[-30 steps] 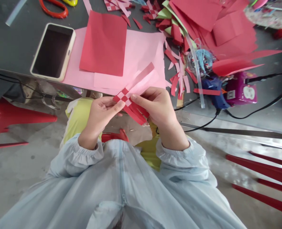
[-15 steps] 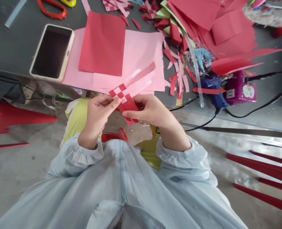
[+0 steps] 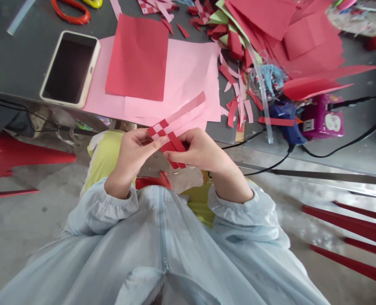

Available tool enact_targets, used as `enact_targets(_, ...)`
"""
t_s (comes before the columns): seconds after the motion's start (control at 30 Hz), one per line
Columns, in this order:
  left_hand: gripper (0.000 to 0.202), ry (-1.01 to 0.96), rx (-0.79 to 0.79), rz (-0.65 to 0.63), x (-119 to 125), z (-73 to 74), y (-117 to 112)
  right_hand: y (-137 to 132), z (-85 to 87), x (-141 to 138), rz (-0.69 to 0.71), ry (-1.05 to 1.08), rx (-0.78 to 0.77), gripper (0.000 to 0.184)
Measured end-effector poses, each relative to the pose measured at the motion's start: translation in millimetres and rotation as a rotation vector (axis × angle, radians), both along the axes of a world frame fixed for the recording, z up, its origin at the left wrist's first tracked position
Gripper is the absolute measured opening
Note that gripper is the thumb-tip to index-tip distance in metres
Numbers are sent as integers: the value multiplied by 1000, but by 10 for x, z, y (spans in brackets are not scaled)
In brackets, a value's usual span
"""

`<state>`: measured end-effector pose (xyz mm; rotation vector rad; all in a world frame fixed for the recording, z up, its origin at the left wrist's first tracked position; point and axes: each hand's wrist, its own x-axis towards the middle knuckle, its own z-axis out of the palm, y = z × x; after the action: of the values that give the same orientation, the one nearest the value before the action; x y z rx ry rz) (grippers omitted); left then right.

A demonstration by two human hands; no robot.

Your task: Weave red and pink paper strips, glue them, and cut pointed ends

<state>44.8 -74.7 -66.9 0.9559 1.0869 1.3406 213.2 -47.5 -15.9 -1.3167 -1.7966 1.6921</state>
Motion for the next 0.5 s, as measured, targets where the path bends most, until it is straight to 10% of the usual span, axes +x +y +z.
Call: enact_targets(0.5,28,72,-42,-2,-23,5,7,28,3,61,33,70,-18,22)
